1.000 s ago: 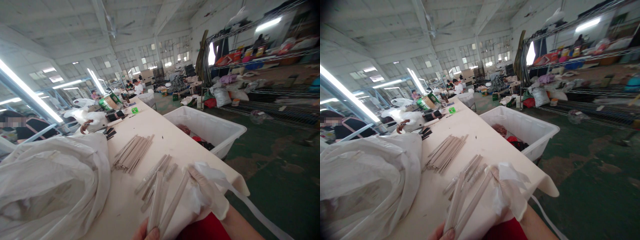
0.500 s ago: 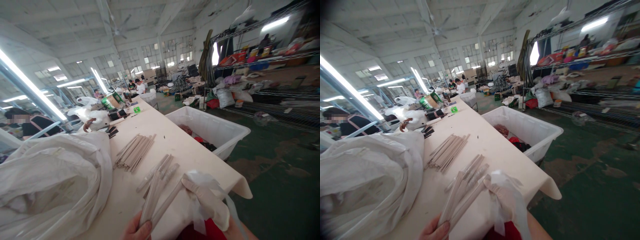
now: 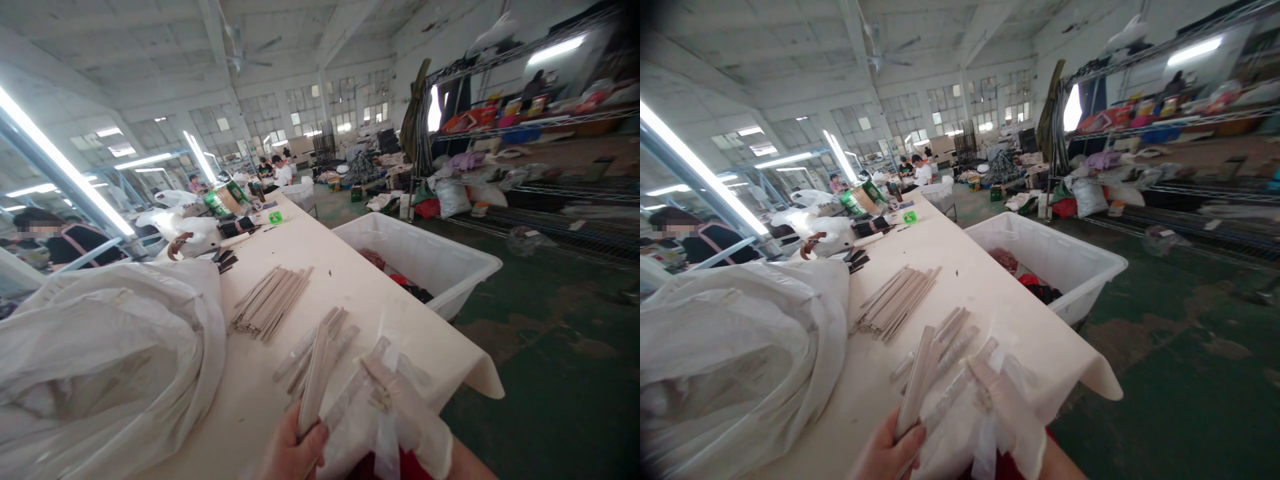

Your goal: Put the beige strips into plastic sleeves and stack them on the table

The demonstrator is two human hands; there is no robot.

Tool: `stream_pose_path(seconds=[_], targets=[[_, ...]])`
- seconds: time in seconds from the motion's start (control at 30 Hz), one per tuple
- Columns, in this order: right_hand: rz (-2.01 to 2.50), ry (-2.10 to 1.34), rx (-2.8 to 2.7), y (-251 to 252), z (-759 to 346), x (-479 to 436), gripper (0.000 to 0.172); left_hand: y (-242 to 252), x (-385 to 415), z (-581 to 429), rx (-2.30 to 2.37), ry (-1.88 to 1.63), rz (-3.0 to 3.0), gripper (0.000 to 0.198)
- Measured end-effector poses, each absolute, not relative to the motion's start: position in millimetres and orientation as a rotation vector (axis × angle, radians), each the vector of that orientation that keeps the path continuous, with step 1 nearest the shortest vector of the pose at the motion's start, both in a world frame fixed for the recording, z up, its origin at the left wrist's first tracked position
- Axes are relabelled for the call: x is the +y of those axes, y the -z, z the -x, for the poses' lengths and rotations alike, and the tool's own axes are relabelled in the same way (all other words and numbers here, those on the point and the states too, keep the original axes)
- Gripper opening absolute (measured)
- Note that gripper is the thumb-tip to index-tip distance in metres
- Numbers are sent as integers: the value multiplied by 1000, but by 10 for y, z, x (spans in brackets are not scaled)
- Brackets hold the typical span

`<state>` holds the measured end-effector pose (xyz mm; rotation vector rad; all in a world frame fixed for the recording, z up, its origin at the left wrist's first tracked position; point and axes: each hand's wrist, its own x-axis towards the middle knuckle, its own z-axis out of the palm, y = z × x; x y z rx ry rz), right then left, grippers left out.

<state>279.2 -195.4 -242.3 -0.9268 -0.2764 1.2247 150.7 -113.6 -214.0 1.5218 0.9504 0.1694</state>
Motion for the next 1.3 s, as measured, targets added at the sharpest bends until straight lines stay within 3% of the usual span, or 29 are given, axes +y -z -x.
stream_pose_path(seconds=[0.13,0.3,0.43,0.57,0.73,0.83,0.97,1.1,1.3], targets=[[952,-1220,-156,2447,-2784,-1895,60,2208,-1126,-1600,905,-243,-1613,31],[880,-1133,190,2519,-3038,-1934,53,2241,-1109,-1575,946,-193,-1642,29],[829,-1361,140,2601,-3031,-1889,60,2207,-1098,-1738,965,-216,-1677,27],[501,-1424,87,2579,-3213,-1920,30,2175,-867,-1879,1082,-271,-1858,21],[433,-1485,81,2434,-3424,-2076,13,2122,-478,-1881,1291,-420,-2230,18],[630,-1488,82,2392,-3356,-2115,17,2025,-501,-1882,1252,-435,-2260,20],[715,-1573,12,2374,-3125,-2063,19,1901,-768,-2064,928,-197,-2047,30],[867,-1555,-140,2355,-2887,-2115,27,1846,-850,-2350,821,-158,-2017,17],[830,-1525,-557,2287,-2759,-2367,34,1856,-788,-2537,871,-150,-1917,15]])
